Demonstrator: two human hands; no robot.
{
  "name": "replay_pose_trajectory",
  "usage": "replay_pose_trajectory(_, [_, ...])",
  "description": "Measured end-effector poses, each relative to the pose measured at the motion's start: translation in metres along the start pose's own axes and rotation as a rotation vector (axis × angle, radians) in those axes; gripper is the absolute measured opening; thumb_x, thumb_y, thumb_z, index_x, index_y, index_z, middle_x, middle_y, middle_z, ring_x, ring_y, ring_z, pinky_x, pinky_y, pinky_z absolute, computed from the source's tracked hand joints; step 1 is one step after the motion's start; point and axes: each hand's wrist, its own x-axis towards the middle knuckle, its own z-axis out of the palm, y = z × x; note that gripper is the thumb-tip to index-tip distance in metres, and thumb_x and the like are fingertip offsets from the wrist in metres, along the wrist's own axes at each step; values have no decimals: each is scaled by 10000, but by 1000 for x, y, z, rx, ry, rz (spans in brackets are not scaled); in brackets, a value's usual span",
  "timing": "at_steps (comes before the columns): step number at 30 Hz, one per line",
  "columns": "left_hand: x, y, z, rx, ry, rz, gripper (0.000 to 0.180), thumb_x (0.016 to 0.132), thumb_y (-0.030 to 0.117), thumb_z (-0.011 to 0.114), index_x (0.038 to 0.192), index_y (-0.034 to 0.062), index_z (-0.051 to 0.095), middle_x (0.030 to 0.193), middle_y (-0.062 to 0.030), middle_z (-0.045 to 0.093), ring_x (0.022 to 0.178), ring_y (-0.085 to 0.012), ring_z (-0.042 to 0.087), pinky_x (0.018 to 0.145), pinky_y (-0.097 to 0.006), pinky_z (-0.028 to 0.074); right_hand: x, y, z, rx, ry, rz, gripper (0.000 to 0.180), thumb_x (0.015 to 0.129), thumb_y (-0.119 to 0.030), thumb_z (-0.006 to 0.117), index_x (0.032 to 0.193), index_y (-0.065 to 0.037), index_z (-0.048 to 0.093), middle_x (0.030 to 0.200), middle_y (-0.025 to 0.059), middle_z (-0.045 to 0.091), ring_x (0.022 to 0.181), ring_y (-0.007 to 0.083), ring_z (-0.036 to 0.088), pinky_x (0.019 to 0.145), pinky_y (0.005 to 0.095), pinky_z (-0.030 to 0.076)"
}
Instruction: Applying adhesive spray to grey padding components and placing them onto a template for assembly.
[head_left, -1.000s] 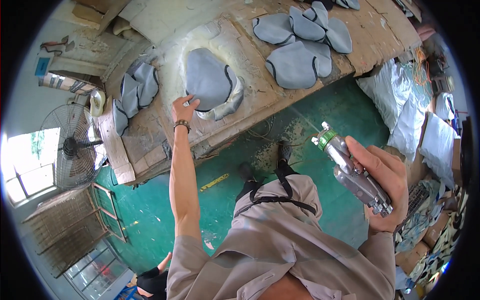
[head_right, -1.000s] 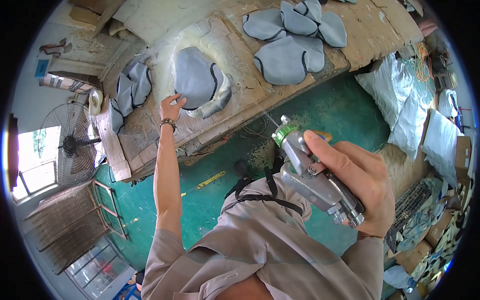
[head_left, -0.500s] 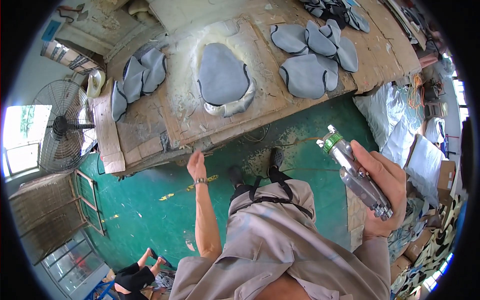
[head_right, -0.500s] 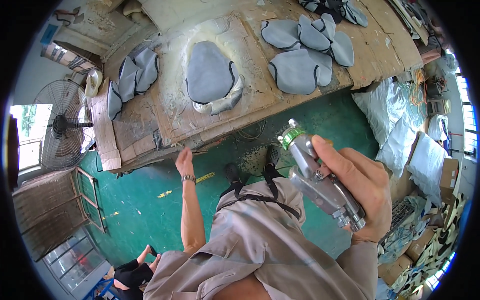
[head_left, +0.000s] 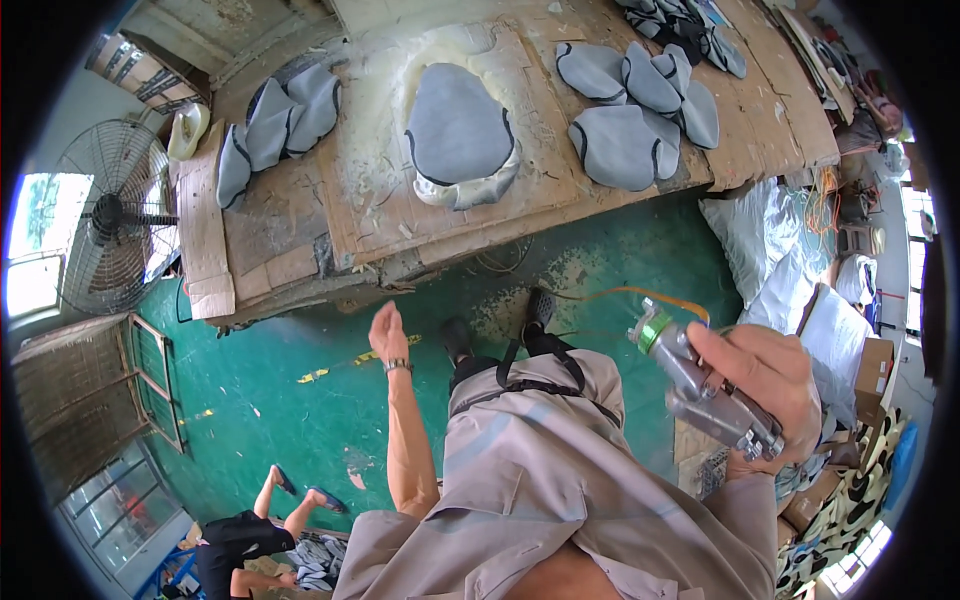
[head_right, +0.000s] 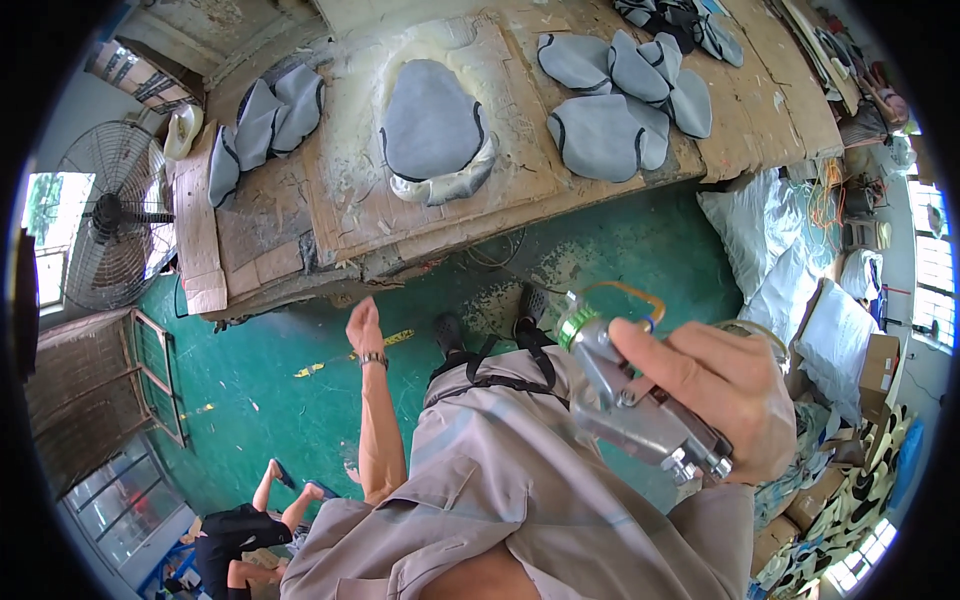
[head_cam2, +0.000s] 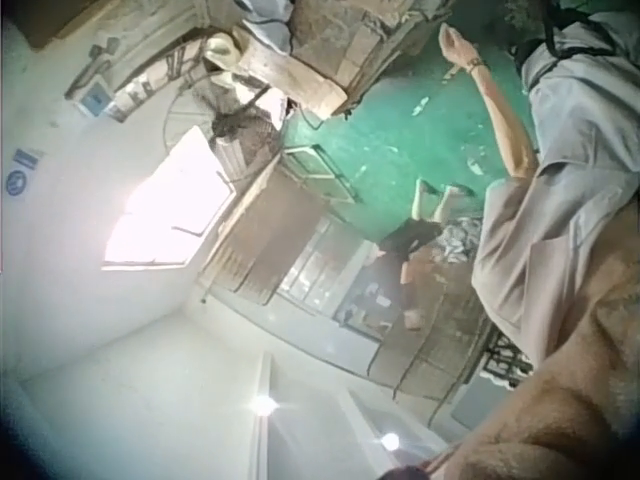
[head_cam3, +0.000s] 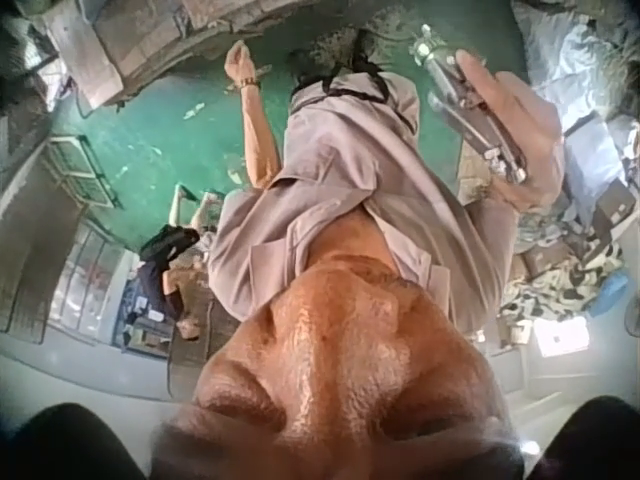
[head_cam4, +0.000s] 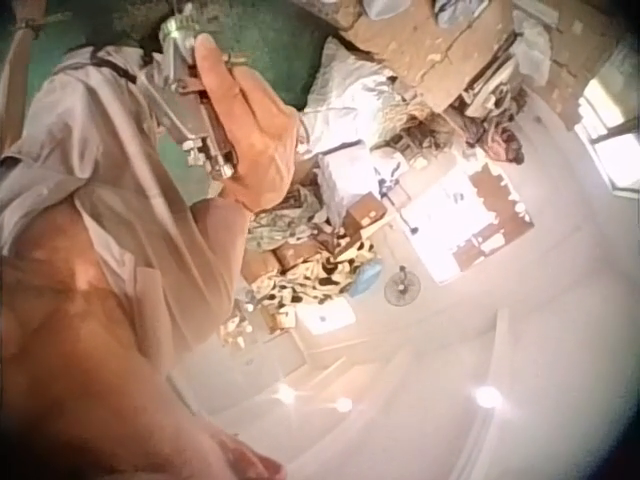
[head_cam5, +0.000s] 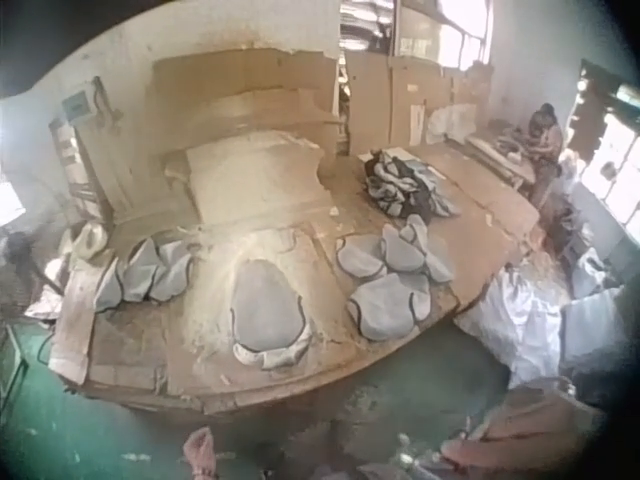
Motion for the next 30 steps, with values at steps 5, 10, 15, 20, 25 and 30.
replay_pose_trajectory(5, [59,129,79,162,27,338,295,899,38,724,1186,93,766,1112,-105,748,987,-232,705,906,-348,555,-5,4,4,-72,120,134,554,738,-90,778,1289,-46,741,736,59,628,618,205,636,559,329,484])
replay_pose_trajectory(10, [109,228,164,505,-51,843,384,822,146,815,1203,175,773,1289,-116,683,1252,-361,583,1100,-486,443,-11,-13,-10,60,262,558,541,809,-365,658,1210,-25,790,951,148,706,836,209,668,775,305,492])
replay_pose_trajectory(15, [144,225,169,792,-49,883,310,729,251,881,1035,219,841,1314,-33,669,1345,-311,525,1131,-496,399,-43,20,-32,-87,43,304,534,746,-108,702,1269,-14,755,983,183,702,828,234,664,779,299,487])
replay_pose_trajectory(20, [152,253,185,823,-104,844,215,680,234,887,891,208,858,1258,25,680,1314,-262,551,1096,-452,428,-67,35,-37,-60,146,537,449,736,-140,731,1162,-16,803,951,144,707,806,227,649,788,337,488])
replay_pose_trajectory(25, [155,262,190,799,-69,821,185,680,223,878,861,190,856,1187,30,704,1229,-245,593,1048,-430,461,-64,69,-43,50,-13,75,609,771,-86,788,1348,60,659,789,95,643,633,216,616,571,352,486])
replay_pose_trajectory(30, [146,258,176,732,-52,829,171,668,207,876,831,165,845,1159,14,710,1183,-254,610,1025,-425,476,-47,70,-38,63,-87,40,666,744,-94,792,1376,58,644,804,102,648,647,238,623,598,344,489])
